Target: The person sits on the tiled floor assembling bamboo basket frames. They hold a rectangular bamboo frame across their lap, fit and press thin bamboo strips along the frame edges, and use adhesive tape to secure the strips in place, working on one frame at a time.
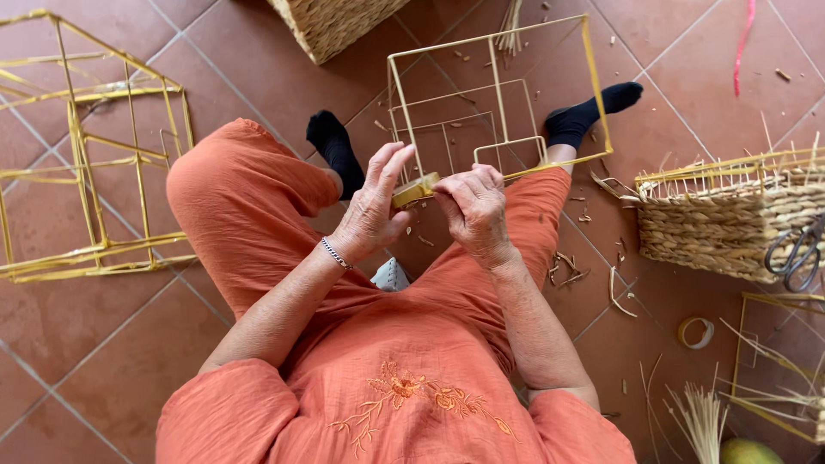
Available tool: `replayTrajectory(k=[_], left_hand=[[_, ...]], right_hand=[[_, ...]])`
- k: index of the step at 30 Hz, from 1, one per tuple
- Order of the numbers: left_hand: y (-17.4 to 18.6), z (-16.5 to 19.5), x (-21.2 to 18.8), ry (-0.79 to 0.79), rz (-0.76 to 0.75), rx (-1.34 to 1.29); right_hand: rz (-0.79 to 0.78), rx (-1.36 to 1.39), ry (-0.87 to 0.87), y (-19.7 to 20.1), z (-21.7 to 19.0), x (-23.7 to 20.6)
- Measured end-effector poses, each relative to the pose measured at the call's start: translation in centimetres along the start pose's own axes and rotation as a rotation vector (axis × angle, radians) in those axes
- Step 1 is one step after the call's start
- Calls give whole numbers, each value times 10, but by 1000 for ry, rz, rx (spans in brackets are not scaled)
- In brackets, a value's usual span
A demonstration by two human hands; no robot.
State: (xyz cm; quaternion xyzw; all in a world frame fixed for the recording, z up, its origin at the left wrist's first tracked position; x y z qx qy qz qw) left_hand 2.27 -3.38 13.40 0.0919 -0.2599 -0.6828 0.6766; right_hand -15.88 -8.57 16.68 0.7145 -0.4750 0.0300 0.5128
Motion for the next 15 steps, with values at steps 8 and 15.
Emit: replayTrajectory(k=[8, 15], left_hand=[[28, -45, -35, -53, -94, -6], [35, -43, -54, 471, -110, -477]], right_hand=[[-94, -125, 79, -6, -9, 14], [-227, -149, 57, -5, -13, 19]])
Point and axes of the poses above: each hand's wrist, its own x-axis towards the middle knuckle, its own y-axis out of the back of the hand, z = x × y, the point moved 4 cm from there along x, towards the middle knuckle, and after that the axes turned 1 degree about -x, right-handed, at the moved point
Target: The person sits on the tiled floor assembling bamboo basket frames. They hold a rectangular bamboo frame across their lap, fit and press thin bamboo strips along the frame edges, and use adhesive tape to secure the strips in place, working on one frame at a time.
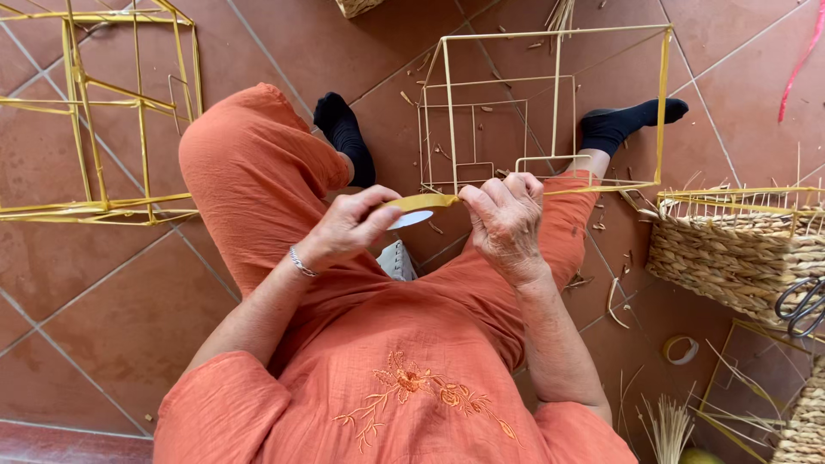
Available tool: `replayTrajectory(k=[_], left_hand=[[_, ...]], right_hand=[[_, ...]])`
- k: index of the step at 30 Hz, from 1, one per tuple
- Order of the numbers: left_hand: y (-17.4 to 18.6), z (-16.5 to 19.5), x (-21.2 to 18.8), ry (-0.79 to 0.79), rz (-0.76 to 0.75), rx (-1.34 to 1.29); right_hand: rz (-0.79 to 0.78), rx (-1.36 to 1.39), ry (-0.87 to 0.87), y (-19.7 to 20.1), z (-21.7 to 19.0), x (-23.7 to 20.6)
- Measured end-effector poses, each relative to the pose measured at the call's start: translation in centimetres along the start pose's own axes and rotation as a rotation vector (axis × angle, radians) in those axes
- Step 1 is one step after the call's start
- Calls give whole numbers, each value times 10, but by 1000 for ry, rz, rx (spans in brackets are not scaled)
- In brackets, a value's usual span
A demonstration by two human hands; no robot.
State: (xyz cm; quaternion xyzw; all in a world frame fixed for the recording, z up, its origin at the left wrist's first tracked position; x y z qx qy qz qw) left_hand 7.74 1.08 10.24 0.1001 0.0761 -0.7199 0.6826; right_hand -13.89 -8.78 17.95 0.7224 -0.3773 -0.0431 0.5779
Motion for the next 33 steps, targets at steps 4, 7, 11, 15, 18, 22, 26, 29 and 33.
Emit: replayTrajectory(k=[4, 7, 11, 15, 18, 22, 26, 29, 33], left_hand=[[-21, 5, 5, -88, 89, 172], [-29, 1, 12, -78, 91, 177], [-39, -9, 18, -82, 104, 242], [-44, -30, 27, 32, 66, 310], [-46, -43, 38, 76, 37, 388], [-37, -53, 49, 239, -55, 176], [-21, -13, 67, -22, -184, -166], [-15, 30, 84, -82, -263, -274], [-36, 72, 110, -130, -380, -273]], right_hand=[[-33, -33, 2, 6, -4, 3], [-35, -32, 31, 7, -10, 4], [-16, 16, 21, 0, -11, 5], [-8, 119, -102, -9, -10, 2], [53, 155, -160, -11, -8, 2], [155, 131, -221, 7, 23, 7], [297, 287, -334, 40, 82, 10], [458, 742, -685, 49, 131, -4], [674, 1028, -682, 51, 180, -37]])
Point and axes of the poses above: each hand's wrist, its own x-axis towards the middle knuckle, its own y-axis out of the back of the hand, z = x × y, the point moved 4 cm from there along x, towards the middle knuckle, and after that the axes turned 1 degree about -x, right-handed, at the moved point
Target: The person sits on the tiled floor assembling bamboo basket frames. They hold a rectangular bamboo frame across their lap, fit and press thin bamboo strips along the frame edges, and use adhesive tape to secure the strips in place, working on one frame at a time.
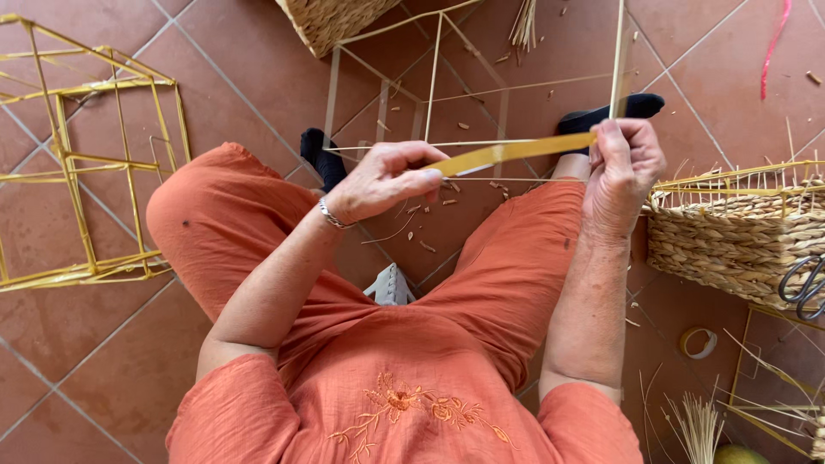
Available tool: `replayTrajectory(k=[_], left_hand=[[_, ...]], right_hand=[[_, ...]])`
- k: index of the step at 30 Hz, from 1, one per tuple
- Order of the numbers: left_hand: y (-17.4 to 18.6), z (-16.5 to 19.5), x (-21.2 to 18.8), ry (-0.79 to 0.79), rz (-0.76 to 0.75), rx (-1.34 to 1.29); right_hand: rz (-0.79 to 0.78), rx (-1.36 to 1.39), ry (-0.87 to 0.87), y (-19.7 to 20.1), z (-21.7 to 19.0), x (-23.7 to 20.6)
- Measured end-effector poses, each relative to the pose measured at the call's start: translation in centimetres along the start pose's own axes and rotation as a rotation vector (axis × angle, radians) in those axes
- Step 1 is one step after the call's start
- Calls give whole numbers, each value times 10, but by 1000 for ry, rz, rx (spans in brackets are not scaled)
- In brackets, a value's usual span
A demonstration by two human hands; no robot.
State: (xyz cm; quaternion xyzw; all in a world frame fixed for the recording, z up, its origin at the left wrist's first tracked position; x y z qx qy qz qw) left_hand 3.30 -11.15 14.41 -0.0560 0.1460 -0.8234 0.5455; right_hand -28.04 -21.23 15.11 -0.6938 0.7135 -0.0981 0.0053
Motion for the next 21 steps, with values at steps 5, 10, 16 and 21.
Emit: replayTrajectory(k=[5, 10, 16, 21], left_hand=[[-17, -26, 39, 109, 0, -7], [-25, -77, 54, 204, 25, 144], [-36, -108, 61, 259, 24, 201], [-49, -109, 52, 338, 39, 495]], right_hand=[[86, 235, -142, 45, 92, -7], [92, 372, -178, 84, 161, -27], [38, 32, -262, 129, 181, -51], [113, -134, -291, 148, 195, -65]])
Point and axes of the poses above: each hand's wrist, its own x-axis towards the middle knuckle, its own y-axis out of the back of the hand, z = x × y, the point moved 4 cm from there along x, towards the middle knuckle, and after that the axes turned 1 degree about -x, right-handed, at the moved point
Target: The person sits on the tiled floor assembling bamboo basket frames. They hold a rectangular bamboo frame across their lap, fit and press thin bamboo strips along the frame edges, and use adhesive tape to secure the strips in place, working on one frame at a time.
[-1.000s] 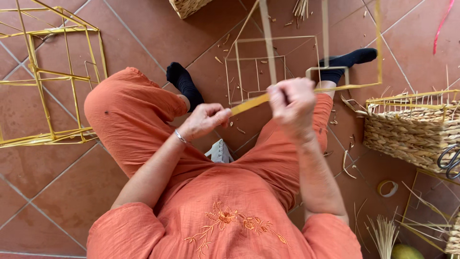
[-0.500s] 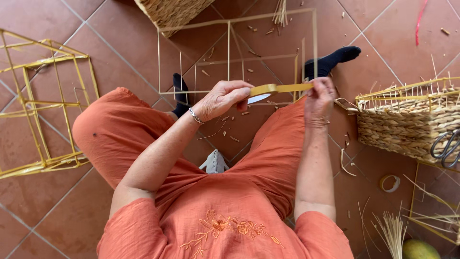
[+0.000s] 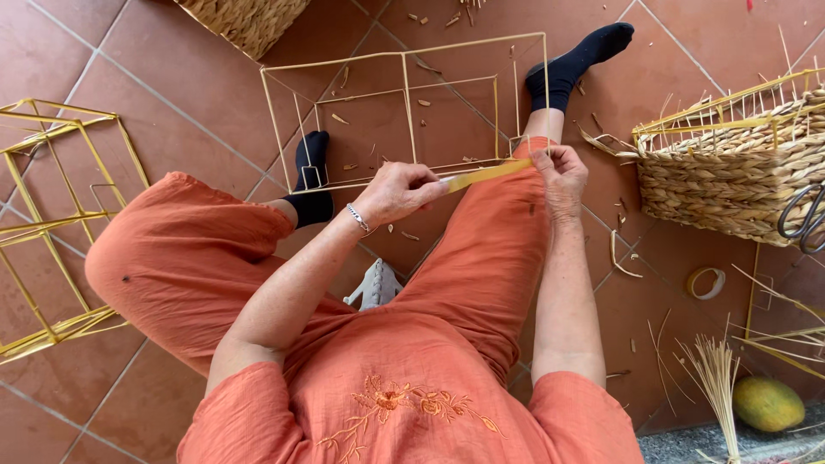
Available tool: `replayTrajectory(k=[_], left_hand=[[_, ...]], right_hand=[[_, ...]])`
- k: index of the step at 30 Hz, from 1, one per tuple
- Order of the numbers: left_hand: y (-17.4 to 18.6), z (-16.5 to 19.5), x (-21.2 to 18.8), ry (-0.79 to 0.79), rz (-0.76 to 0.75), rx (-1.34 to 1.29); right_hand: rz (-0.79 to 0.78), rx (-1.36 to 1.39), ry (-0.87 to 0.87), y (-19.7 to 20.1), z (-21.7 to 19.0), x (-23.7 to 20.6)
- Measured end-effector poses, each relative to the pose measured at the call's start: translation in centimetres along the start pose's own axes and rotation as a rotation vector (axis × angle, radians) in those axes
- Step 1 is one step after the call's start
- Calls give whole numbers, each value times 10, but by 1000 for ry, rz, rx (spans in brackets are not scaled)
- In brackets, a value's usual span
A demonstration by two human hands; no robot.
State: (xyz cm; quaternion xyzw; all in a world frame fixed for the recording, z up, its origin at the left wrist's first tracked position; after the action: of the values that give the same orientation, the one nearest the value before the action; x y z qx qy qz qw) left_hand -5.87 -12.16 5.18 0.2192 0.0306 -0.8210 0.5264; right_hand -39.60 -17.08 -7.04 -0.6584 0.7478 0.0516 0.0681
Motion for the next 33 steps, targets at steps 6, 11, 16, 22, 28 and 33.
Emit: replayTrajectory(k=[6, 11, 16, 22, 28, 33], left_hand=[[21, -11, -25, 93, 24, -35], [65, -42, -60, 226, 38, -95], [111, -70, -102, 249, 61, -226], [156, -79, -136, 464, 179, -96], [168, -71, -127, 476, 364, 463], [164, -91, -109, 590, 374, 608]], right_hand=[[30, -34, -25, 6, 10, 1], [36, -32, -39, 2, 10, 6], [59, -25, -2, 0, 9, 11], [41, -28, -17, -1, 10, 16], [28, -32, -16, 1, 12, 20], [42, -54, -39, 0, 9, 20]])
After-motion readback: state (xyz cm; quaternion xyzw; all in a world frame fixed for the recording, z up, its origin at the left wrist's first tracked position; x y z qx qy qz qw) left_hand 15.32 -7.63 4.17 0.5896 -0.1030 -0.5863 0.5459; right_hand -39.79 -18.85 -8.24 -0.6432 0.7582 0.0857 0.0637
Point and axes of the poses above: each hand's wrist, its own x-axis towards the middle knuckle, its own y-axis out of the back of the hand, z = x × y, the point moved 4 cm from there along x, towards the middle knuckle, and after that the axes turned 1 degree about -x, right-handed, at the moved point
